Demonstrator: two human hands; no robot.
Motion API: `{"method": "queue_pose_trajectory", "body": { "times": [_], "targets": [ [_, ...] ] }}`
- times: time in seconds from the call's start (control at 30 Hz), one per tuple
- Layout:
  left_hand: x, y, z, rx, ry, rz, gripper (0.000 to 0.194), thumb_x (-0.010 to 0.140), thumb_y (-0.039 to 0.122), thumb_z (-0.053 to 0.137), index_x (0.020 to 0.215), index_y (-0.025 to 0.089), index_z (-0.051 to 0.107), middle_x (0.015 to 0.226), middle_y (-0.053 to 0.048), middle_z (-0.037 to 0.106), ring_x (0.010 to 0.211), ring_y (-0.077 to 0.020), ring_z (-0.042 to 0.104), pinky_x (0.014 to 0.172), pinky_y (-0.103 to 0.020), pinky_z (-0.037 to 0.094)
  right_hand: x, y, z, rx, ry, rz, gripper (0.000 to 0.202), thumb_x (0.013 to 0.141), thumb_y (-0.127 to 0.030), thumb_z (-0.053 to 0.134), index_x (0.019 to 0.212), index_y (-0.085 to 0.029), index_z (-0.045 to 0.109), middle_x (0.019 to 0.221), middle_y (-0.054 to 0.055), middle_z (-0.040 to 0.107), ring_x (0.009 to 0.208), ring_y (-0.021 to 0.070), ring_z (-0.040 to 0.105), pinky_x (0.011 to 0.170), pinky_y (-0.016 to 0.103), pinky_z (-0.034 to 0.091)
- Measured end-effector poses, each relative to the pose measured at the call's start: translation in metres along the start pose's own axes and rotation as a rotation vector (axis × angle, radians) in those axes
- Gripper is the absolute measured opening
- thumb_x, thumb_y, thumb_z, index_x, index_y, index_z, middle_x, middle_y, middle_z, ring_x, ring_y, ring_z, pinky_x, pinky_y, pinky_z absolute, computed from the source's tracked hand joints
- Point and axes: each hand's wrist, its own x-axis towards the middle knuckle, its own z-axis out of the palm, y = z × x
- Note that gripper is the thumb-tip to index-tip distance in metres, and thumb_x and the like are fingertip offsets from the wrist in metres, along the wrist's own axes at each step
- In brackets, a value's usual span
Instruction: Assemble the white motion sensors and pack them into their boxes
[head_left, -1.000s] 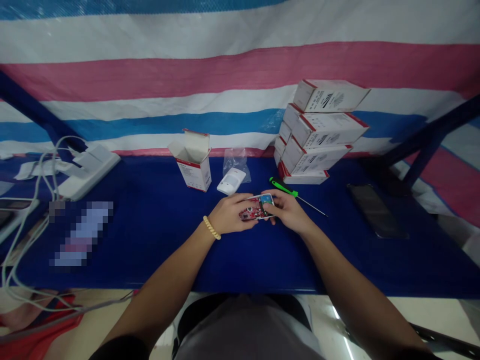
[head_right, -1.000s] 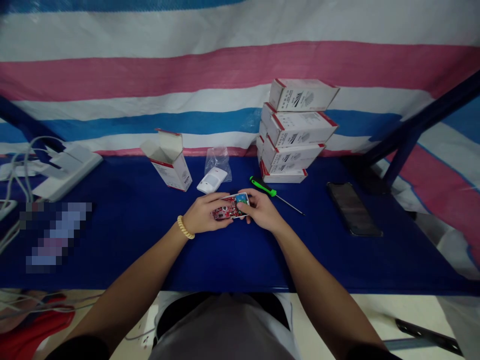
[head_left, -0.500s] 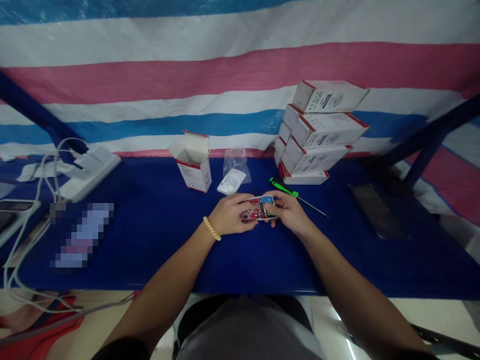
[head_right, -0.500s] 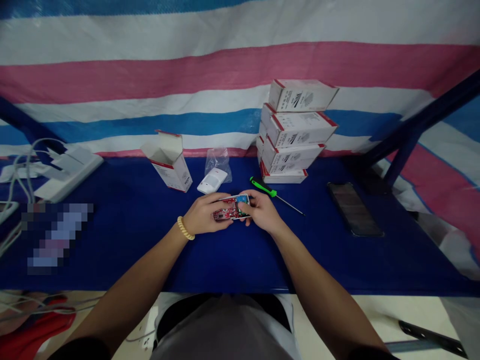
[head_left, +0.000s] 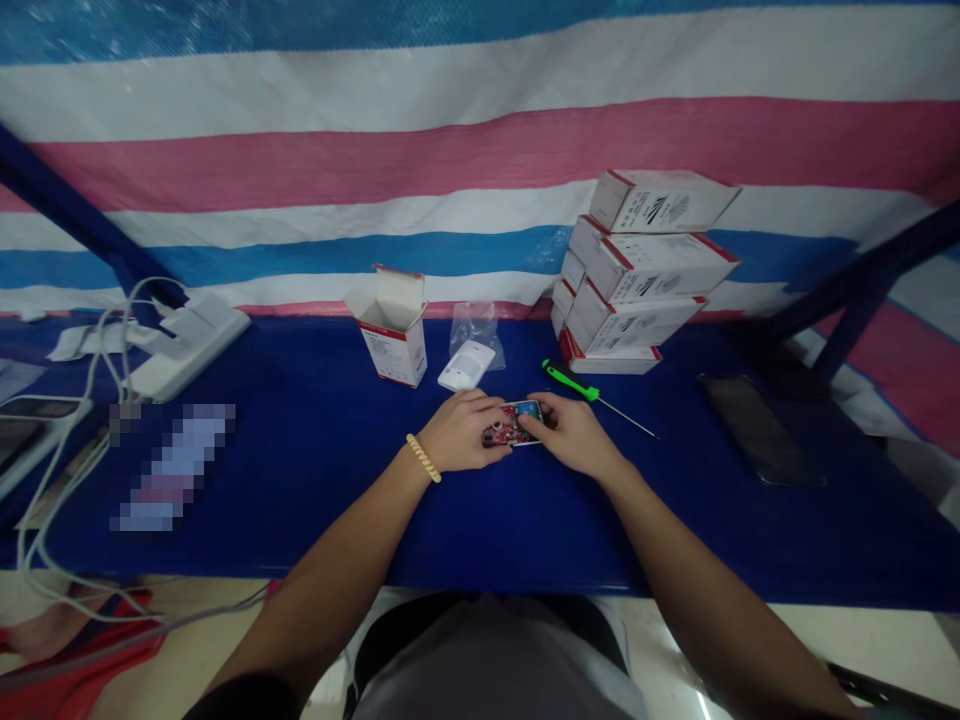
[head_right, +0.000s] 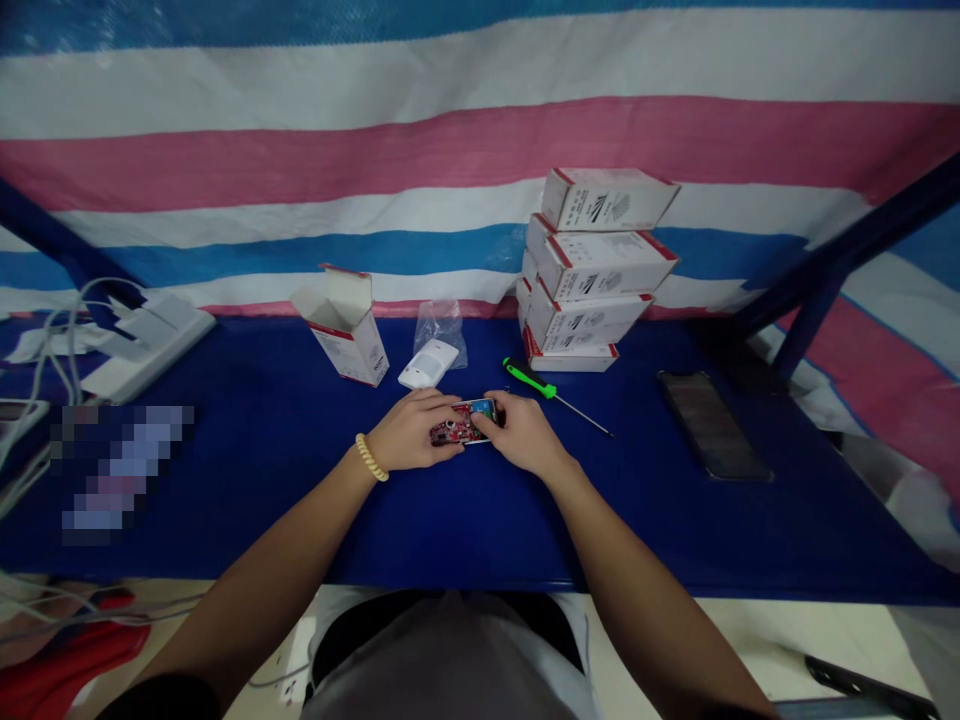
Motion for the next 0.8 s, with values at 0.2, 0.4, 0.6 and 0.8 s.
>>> {"method": "queue_pose_trajectory", "body": {
  "times": [0.2, 0.4, 0.6, 0.8],
  "targets": [
    [-0.001, 0.001, -0.001, -0.004, 0.003, 0.0, 0.031, 0.078, 0.039, 0.069, 0.098, 0.016, 0.069, 0.114, -0.011, 0.068, 0.099, -0.0246, 0.063, 0.094, -0.041, 0.049, -0.033, 0.027, -0.065, -0.196, 0.434, -0.003, 0.029, 0.082, -0.044, 0.053, 0.082, -0.019, 0.067, 0.071, 0.004, 0.067, 0.062, 0.0164, 0.06, 0.064, 0.03, 0.049],
    [-0.001, -0.001, 0.001, -0.004, 0.007, -0.007, 0.032, 0.078, 0.039, 0.07, 0.1, 0.017, 0.069, 0.113, -0.011, 0.067, 0.099, -0.0244, 0.063, 0.094, -0.042, 0.05, -0.104, 0.123, -0.13, -0.787, 0.838, 0.139, 0.04, 0.074, -0.05, 0.053, 0.084, -0.014, 0.068, 0.091, 0.017, 0.067, 0.095, 0.0304, 0.061, 0.091, 0.044, 0.045],
    [-0.001, -0.002, 0.003, -0.019, 0.044, -0.007, 0.032, 0.076, 0.039, 0.072, 0.099, 0.017, 0.069, 0.112, -0.01, 0.068, 0.098, -0.0245, 0.063, 0.092, -0.043, 0.051, -0.128, 0.157, -0.119, -0.899, 0.658, 0.359, 0.057, 0.073, -0.061, 0.05, 0.102, -0.016, 0.07, 0.138, 0.018, 0.045, 0.122, 0.0424, 0.04, 0.093, 0.058, 0.036],
    [-0.001, 0.0, 0.001, -0.016, 0.034, -0.015, 0.032, 0.076, 0.038, 0.072, 0.099, 0.017, 0.068, 0.112, -0.01, 0.068, 0.096, -0.0242, 0.063, 0.089, -0.043, 0.052, -0.125, 0.153, -0.115, -0.88, 0.597, 0.405, 0.058, 0.077, -0.063, 0.049, 0.116, -0.025, 0.067, 0.149, 0.012, 0.032, 0.127, 0.042, 0.033, 0.095, 0.06, 0.034]
  ]
}}
